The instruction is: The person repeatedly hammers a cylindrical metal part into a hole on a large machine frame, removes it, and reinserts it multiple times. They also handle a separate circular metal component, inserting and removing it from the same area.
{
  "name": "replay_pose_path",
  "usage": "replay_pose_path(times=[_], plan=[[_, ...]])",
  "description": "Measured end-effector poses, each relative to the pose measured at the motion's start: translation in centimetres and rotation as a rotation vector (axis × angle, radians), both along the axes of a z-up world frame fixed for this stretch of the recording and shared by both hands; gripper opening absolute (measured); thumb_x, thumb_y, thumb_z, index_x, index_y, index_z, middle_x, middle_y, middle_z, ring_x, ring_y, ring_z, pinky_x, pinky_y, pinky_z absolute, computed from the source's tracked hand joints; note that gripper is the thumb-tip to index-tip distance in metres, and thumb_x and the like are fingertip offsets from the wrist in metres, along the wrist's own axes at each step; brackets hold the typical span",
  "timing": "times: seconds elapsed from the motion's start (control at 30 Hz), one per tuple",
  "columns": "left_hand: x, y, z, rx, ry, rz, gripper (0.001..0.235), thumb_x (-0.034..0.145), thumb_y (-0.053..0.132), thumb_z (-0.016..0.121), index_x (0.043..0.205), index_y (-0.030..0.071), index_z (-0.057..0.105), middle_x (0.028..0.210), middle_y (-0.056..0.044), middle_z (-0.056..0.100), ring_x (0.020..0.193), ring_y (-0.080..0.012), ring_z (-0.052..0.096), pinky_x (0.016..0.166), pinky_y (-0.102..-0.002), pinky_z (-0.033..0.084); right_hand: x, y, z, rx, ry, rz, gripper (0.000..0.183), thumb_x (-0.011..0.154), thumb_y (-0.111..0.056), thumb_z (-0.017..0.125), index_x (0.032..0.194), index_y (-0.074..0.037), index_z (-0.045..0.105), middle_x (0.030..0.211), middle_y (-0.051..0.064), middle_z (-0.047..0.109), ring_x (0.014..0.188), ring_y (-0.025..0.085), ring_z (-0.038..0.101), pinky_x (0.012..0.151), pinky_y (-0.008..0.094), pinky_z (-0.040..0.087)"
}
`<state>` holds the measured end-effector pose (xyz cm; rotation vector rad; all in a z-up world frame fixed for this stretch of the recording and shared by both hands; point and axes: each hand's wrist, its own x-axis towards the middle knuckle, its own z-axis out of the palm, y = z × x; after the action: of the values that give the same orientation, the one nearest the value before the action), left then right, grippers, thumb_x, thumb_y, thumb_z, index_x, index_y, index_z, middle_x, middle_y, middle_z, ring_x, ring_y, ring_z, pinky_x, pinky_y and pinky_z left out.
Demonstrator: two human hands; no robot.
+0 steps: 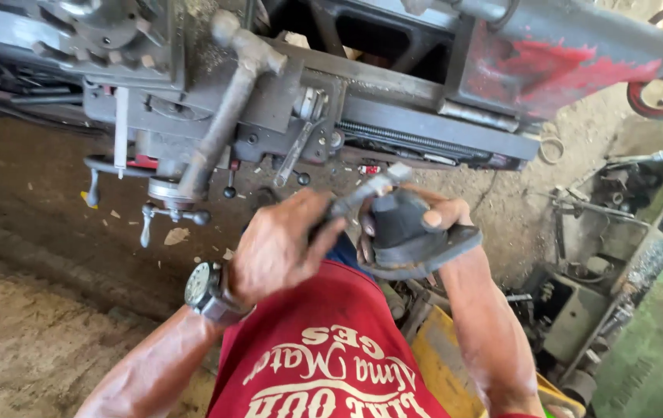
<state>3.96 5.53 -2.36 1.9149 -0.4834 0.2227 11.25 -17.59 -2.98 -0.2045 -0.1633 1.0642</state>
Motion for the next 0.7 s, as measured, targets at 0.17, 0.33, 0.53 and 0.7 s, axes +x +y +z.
replay_pose_path(times=[0.17, 0.33, 0.53, 0.7], plan=[[0.5, 1.0, 4.2, 0.033, 0.069, 0.203, 0.020, 0.096, 0.018, 0.069, 0.106, 0.001, 0.070, 0.090, -0.014, 0.068, 0.078, -0.0386, 0.072, 0.065, -0.040, 0.061, -0.8, -1.3, 1.4, -0.198, -0.075, -0.052, 0.065, 0.070, -0.018, 0.076, 0.113, 0.025, 0.054, 0.083, 0.030, 0.062, 0.071, 0.034, 0.066, 0.070, 0.047, 0.059], [0.1, 0.0, 0.3, 0.063, 0.080, 0.104, 0.023, 0.091, 0.017, 0.071, 0.100, -0.004, 0.070, 0.082, -0.021, 0.067, 0.072, -0.0436, 0.070, 0.057, -0.048, 0.059, 0.5, -0.2, 2.4, -0.262, -0.115, 0.036, 0.066, 0.068, -0.018, 0.078, 0.114, 0.023, 0.057, 0.082, 0.026, 0.064, 0.070, 0.027, 0.067, 0.065, 0.038, 0.059], [-0.9, 0.1, 1.7, -0.002, 0.035, 0.095, 0.024, 0.096, 0.020, 0.066, 0.108, -0.001, 0.069, 0.092, -0.016, 0.070, 0.078, -0.0381, 0.073, 0.063, -0.042, 0.062, 0.6, -1.4, 1.5, -0.300, -0.112, 0.036, 0.055, 0.069, -0.013, 0.075, 0.109, 0.022, 0.063, 0.079, 0.021, 0.067, 0.065, 0.021, 0.065, 0.060, 0.029, 0.055], [0.4, 0.1, 1.6, 0.279, 0.020, 0.218, 0.026, 0.090, 0.012, 0.074, 0.096, -0.013, 0.071, 0.067, -0.031, 0.064, 0.061, -0.0517, 0.065, 0.043, -0.056, 0.051, 0.9, 0.1, 4.5, -0.550, -0.291, 0.113, 0.064, 0.062, -0.027, 0.082, 0.108, 0.016, 0.068, 0.079, 0.018, 0.070, 0.069, 0.019, 0.068, 0.058, 0.032, 0.059]])
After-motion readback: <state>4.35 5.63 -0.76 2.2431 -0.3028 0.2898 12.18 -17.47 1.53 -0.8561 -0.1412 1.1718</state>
